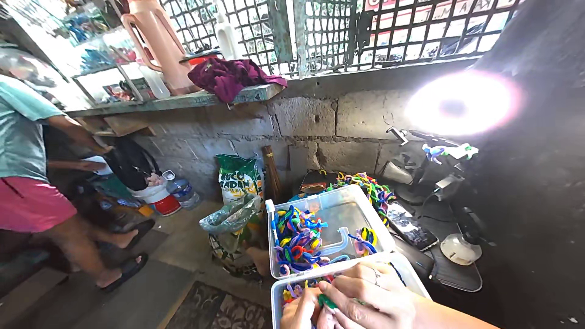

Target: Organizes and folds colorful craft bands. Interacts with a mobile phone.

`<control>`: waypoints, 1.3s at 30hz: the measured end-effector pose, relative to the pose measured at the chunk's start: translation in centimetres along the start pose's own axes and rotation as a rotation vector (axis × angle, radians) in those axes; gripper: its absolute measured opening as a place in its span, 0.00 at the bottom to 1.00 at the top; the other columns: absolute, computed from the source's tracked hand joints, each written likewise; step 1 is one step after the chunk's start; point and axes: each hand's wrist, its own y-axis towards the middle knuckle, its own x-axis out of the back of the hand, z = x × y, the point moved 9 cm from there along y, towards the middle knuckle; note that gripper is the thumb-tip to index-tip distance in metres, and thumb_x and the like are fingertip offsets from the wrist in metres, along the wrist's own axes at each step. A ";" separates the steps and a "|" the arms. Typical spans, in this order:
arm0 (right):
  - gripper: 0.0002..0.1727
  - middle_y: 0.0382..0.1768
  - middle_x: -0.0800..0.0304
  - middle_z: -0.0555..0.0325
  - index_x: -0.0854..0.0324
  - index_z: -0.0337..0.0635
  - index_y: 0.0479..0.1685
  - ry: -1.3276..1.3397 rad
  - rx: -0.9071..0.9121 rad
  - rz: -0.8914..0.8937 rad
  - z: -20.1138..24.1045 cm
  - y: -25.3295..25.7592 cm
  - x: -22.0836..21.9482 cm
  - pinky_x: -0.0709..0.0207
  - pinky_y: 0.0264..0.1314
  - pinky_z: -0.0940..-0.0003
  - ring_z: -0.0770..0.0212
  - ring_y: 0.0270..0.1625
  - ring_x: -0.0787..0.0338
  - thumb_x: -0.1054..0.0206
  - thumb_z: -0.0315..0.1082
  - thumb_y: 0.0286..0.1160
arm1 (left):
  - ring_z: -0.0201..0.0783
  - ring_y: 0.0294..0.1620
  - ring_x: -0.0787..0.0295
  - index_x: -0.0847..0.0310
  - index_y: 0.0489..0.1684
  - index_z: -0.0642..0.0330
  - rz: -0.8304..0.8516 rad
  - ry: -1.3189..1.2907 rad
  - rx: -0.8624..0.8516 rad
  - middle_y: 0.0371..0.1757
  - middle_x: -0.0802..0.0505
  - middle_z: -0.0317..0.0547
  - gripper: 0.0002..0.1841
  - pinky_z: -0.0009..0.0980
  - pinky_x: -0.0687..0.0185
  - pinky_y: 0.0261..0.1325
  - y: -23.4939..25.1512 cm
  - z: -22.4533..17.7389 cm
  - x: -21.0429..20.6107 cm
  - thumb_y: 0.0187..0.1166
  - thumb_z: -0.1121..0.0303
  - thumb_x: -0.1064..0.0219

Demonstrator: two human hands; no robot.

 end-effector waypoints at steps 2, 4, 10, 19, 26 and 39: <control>0.09 0.34 0.16 0.55 0.15 0.39 0.48 -0.093 0.053 0.007 0.8 -0.1 0.2 0.26 0.47 0.76 0.61 0.36 0.20 0.39 0.33 0.86 | 0.11 0.31 0.19 0.24 0.40 0.67 -0.005 0.038 0.007 0.25 0.15 0.37 0.12 0.09 0.24 0.42 -0.4 -0.4 -0.3 0.90 0.67 0.47; 0.09 0.33 0.17 0.58 0.14 0.40 0.48 -0.160 0.073 0.017 1.5 0.0 0.5 0.28 0.48 0.76 0.62 0.34 0.22 0.39 0.33 0.86 | 0.11 0.31 0.19 0.25 0.40 0.67 -0.003 0.047 0.000 0.24 0.15 0.37 0.13 0.08 0.24 0.42 -0.7 -0.8 -0.4 0.91 0.67 0.48; 0.09 0.36 0.14 0.57 0.15 0.41 0.48 -0.177 0.093 0.045 1.2 -0.5 0.4 0.26 0.50 0.75 0.62 0.36 0.20 0.40 0.34 0.88 | 0.10 0.35 0.16 0.23 0.43 0.69 0.084 -0.117 0.093 0.29 0.11 0.37 0.13 0.11 0.21 0.45 -0.7 0.0 -0.5 0.91 0.67 0.48; 0.11 0.37 0.17 0.54 0.17 0.41 0.46 0.208 -0.076 0.075 -1.4 -0.9 0.0 0.23 0.47 0.79 0.63 0.40 0.16 0.39 0.39 0.88 | 0.16 0.57 0.15 0.15 0.36 0.65 0.012 -0.078 0.032 0.49 0.07 0.38 0.13 0.15 0.21 0.63 -0.8 1.0 -0.2 0.86 0.63 0.37; 0.08 0.42 0.15 0.55 0.15 0.41 0.52 0.135 -0.088 0.062 -1.0 -1.5 0.5 0.24 0.52 0.81 0.64 0.43 0.16 0.38 0.34 0.86 | 0.15 0.56 0.17 0.14 0.45 0.65 -0.007 -0.087 0.050 0.48 0.09 0.37 0.07 0.13 0.23 0.63 -0.9 1.1 -0.4 0.79 0.70 0.32; 0.10 0.44 0.13 0.56 0.15 0.42 0.53 -0.076 0.041 0.098 0.7 -2.1 0.8 0.26 0.53 0.76 0.63 0.41 0.19 0.42 0.30 0.88 | 0.15 0.42 0.14 0.14 0.44 0.70 0.076 -0.362 0.216 0.41 0.07 0.36 0.06 0.16 0.16 0.49 -1.1 1.3 -1.2 0.77 0.75 0.32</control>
